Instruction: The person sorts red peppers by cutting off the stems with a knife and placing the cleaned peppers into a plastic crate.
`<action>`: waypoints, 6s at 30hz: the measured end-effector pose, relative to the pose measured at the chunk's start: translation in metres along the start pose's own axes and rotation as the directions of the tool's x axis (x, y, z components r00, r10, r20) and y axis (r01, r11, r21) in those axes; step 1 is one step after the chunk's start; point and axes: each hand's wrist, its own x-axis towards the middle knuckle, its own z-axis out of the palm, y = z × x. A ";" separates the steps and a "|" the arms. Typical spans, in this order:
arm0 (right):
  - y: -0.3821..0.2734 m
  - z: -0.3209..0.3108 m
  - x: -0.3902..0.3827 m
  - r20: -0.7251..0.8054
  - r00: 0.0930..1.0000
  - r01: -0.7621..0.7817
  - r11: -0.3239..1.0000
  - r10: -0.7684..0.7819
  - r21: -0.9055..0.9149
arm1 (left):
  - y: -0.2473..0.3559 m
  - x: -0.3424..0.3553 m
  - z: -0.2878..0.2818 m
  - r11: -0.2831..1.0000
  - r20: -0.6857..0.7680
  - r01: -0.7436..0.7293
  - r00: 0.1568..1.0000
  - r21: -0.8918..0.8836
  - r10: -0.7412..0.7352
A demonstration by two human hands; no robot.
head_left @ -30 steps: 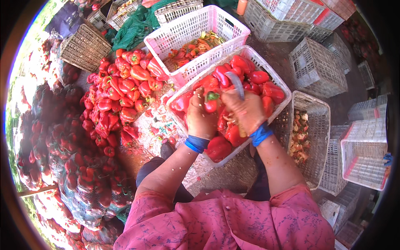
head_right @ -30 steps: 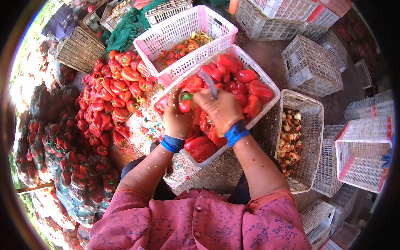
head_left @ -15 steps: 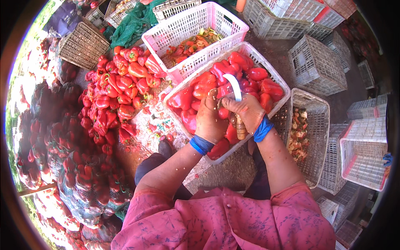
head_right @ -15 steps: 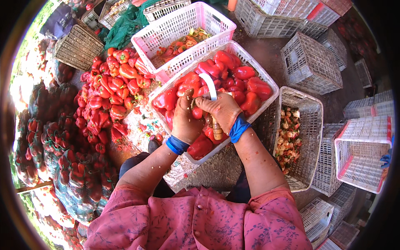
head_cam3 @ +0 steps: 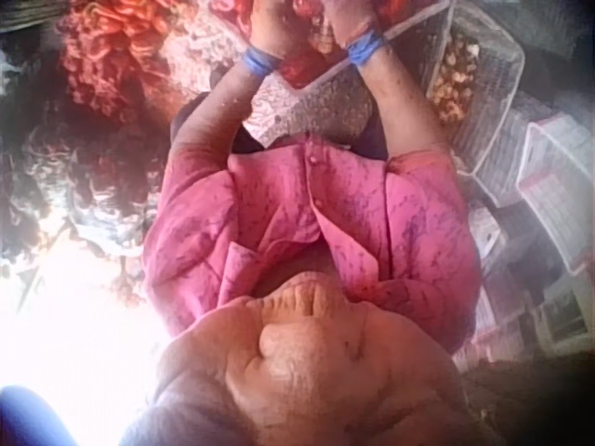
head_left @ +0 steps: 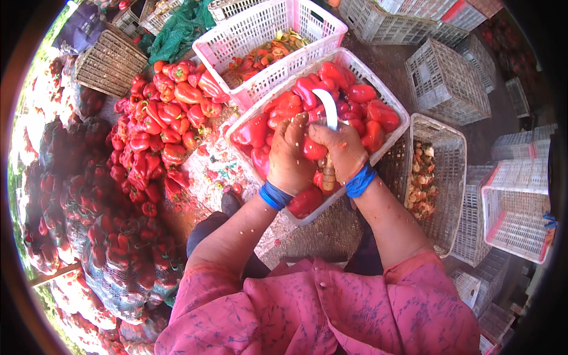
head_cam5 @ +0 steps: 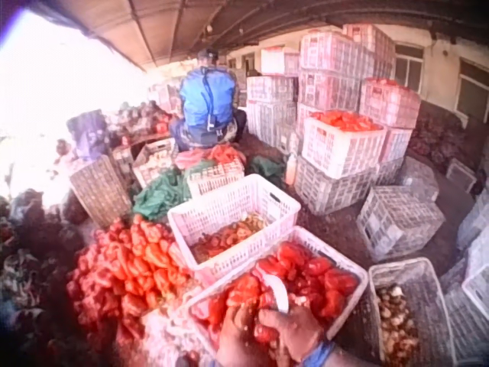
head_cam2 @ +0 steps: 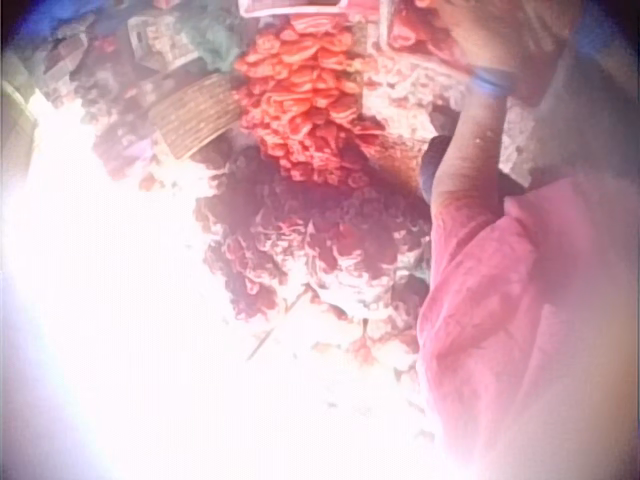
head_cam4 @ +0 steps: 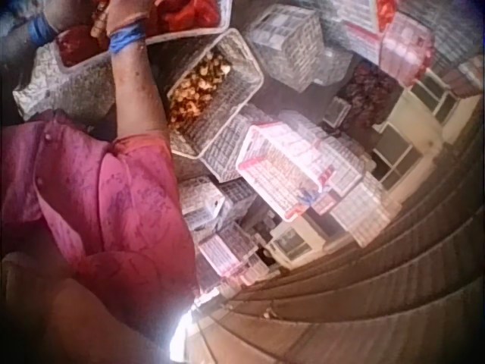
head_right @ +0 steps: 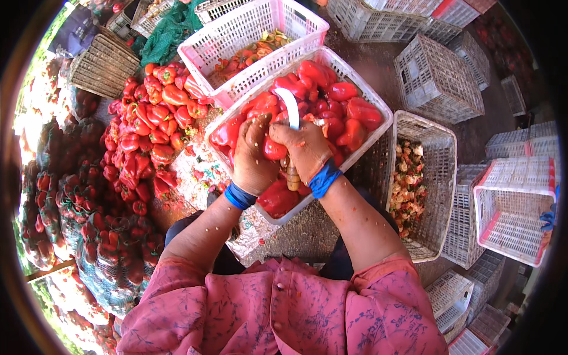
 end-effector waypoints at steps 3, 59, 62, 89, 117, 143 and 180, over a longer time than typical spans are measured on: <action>-0.010 -0.011 0.001 0.058 0.970 -0.241 0.969 0.238 0.047 | -0.002 0.012 -0.008 0.984 0.061 0.105 0.993 -0.146 -0.097; 0.096 -0.055 0.116 -0.328 0.940 -0.337 0.383 0.090 -0.860 | -0.071 0.013 0.058 0.740 0.304 0.063 0.886 0.670 -0.350; 0.103 -0.045 0.103 -0.353 0.934 -0.319 0.318 -0.054 -0.893 | -0.091 0.010 0.068 0.745 0.302 0.059 0.891 0.664 -0.339; 0.146 -0.119 0.129 -0.289 0.918 -0.198 0.318 -0.271 -0.927 | -0.501 -0.204 -0.336 -0.051 -0.498 0.999 -0.051 -0.014 -0.866; -0.050 0.041 -0.009 0.411 0.908 0.194 0.950 -0.079 -0.246 | 0.023 0.036 -0.110 0.239 0.349 0.434 0.878 -0.869 -0.327; -0.023 0.044 -0.002 0.172 0.983 0.151 0.787 -0.058 -0.599 | -0.034 0.035 -0.072 0.623 0.037 0.256 0.939 -0.739 -0.342; 0.001 0.025 0.008 0.149 0.960 0.256 0.957 -0.236 -0.138 | -0.020 0.042 -0.033 -0.086 0.342 0.338 0.841 -0.937 -0.420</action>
